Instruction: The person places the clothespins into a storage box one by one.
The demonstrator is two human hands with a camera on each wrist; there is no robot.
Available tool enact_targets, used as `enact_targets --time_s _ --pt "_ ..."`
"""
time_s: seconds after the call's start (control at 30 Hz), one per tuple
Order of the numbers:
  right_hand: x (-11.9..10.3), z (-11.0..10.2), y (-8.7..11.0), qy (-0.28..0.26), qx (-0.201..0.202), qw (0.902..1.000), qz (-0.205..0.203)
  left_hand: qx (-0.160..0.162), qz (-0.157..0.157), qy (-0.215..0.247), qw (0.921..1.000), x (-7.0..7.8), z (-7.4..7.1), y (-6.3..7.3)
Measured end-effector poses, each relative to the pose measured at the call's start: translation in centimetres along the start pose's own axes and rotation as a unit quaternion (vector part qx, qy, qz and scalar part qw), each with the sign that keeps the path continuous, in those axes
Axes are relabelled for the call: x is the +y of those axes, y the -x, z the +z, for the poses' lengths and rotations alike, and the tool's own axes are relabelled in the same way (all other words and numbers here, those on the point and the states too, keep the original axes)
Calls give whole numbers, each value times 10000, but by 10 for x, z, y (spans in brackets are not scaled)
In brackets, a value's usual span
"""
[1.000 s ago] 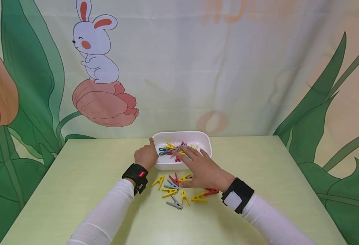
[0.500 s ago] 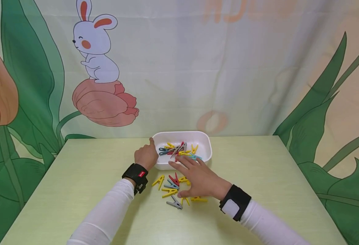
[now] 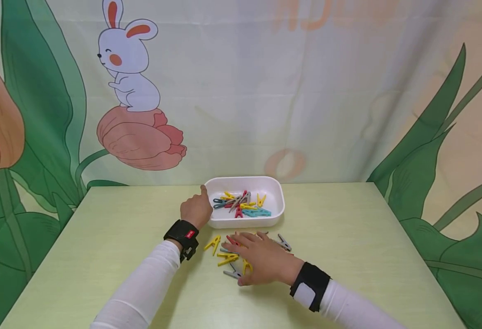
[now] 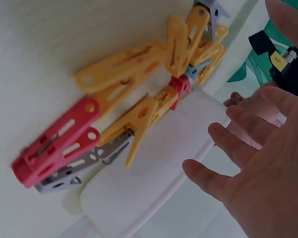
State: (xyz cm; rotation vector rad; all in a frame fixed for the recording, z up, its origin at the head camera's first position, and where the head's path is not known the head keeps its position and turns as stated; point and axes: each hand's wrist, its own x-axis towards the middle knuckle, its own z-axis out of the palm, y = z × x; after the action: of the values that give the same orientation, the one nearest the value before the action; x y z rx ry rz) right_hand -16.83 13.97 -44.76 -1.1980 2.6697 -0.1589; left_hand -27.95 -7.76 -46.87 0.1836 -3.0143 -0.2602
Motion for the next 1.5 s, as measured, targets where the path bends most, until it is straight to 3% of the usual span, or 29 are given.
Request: enact_targets --time_s 0.53,0.83,1.13,1.5 --pt "-9 21 -2 142 -182 9989 -400 -110 -56 -25 9999 1 0 0" --pt "-13 27 -3 82 -392 9987 -300 -101 -58 -48 9999 1 1 -1" --pt "-13 28 -5 359 -200 9976 -558 -157 -97 -44 9998 2 -2 0" --pt "-11 32 -8 240 244 9965 -759 -98 -43 -38 9999 2 -2 0"
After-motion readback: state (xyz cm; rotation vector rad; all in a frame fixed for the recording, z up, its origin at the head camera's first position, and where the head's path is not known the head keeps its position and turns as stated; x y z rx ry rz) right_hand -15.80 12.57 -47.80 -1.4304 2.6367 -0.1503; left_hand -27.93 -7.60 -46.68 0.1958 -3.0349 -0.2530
